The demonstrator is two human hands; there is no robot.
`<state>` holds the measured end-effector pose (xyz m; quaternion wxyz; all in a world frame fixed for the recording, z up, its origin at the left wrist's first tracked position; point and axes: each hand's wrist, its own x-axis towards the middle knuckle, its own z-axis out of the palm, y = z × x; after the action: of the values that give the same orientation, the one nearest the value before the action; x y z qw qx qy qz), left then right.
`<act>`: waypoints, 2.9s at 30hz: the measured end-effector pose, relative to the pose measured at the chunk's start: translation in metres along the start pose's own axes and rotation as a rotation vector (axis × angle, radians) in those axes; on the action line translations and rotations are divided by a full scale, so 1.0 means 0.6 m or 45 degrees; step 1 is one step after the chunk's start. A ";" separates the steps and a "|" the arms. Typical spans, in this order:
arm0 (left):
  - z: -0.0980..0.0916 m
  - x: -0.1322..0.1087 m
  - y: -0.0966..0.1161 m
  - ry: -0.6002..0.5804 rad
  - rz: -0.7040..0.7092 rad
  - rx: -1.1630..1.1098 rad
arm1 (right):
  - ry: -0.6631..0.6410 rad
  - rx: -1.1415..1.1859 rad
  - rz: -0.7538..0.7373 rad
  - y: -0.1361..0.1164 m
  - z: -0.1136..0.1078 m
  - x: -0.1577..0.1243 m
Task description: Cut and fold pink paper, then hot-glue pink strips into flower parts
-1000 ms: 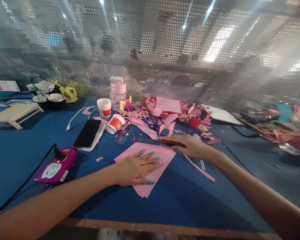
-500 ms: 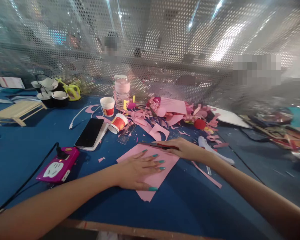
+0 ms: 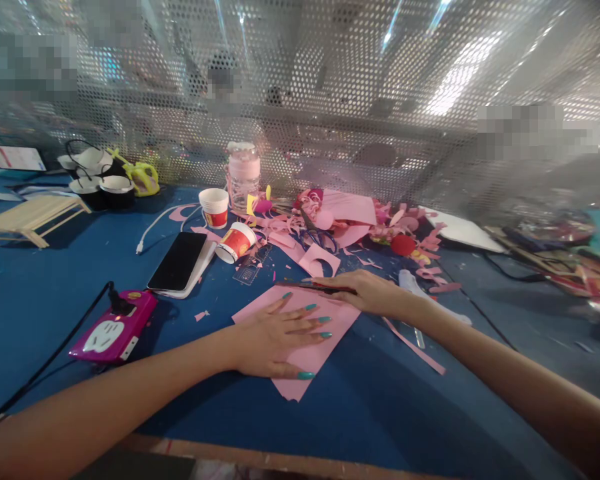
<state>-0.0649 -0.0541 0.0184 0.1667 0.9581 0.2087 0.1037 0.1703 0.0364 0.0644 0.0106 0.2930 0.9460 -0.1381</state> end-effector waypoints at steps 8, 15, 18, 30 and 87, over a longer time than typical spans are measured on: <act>-0.002 0.002 0.003 -0.011 -0.040 -0.014 | -0.028 -0.125 0.047 -0.015 -0.010 -0.003; -0.001 0.002 0.000 -0.030 -0.042 -0.014 | 0.009 -0.329 0.073 -0.024 -0.001 -0.007; 0.000 0.003 0.001 -0.013 -0.044 -0.009 | 0.041 -0.357 0.094 -0.027 0.001 -0.009; 0.002 0.005 0.001 -0.013 -0.026 0.020 | 0.064 -0.011 0.016 -0.001 0.006 -0.011; -0.004 0.004 0.005 -0.046 -0.084 -0.008 | -0.096 -0.294 0.104 -0.034 -0.032 -0.011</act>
<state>-0.0620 -0.0552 0.0219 0.1766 0.9519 0.2368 0.0816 0.1656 0.0219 0.0885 0.0853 0.3226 0.9419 -0.0385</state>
